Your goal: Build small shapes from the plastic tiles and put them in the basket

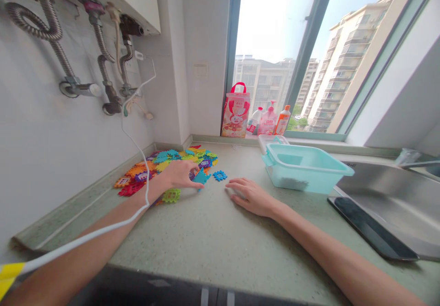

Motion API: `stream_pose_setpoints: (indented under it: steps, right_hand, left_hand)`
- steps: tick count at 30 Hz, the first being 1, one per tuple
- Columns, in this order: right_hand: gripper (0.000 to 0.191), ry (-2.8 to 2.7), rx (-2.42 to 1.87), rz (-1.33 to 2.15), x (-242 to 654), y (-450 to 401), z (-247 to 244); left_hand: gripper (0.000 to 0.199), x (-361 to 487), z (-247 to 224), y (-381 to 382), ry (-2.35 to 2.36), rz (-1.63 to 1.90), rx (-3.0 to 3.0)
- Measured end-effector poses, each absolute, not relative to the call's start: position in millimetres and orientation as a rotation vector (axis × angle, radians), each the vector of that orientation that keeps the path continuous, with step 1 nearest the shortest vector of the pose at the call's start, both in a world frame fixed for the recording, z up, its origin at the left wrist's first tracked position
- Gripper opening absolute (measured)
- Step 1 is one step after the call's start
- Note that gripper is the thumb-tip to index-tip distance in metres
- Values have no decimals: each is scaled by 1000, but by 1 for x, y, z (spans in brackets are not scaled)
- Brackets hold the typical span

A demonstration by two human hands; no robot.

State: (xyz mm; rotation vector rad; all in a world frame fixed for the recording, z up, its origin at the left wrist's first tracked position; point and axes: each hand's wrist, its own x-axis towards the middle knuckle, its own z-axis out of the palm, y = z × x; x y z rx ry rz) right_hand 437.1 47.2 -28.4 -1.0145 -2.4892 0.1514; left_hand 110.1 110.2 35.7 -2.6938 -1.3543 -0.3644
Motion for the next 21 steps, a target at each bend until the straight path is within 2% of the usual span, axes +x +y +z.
stream_pose_setpoints:
  steps: [4,7,11,15,21]
  right_hand:
    - [37,-2484,-992,139,438,47,-28]
    - [40,-2459,-1016,158,438,47,-27]
    - [45,-2432,-1053,173,438,45,-24]
    - [48,-2411,-1056,168,437,44,-23]
    - [50,-2413,-1035,149,437,44,-25]
  left_hand:
    - [48,115,28,109,-1264,-327,-2636]
    - [41,114,26,109,-1190,-421,-2633]
    - [21,116,21,109,-1089,-598,-2675]
    - [16,126,14,103,-837,-784,-2720]
    - [12,145,3,84,-386,-706,-2784]
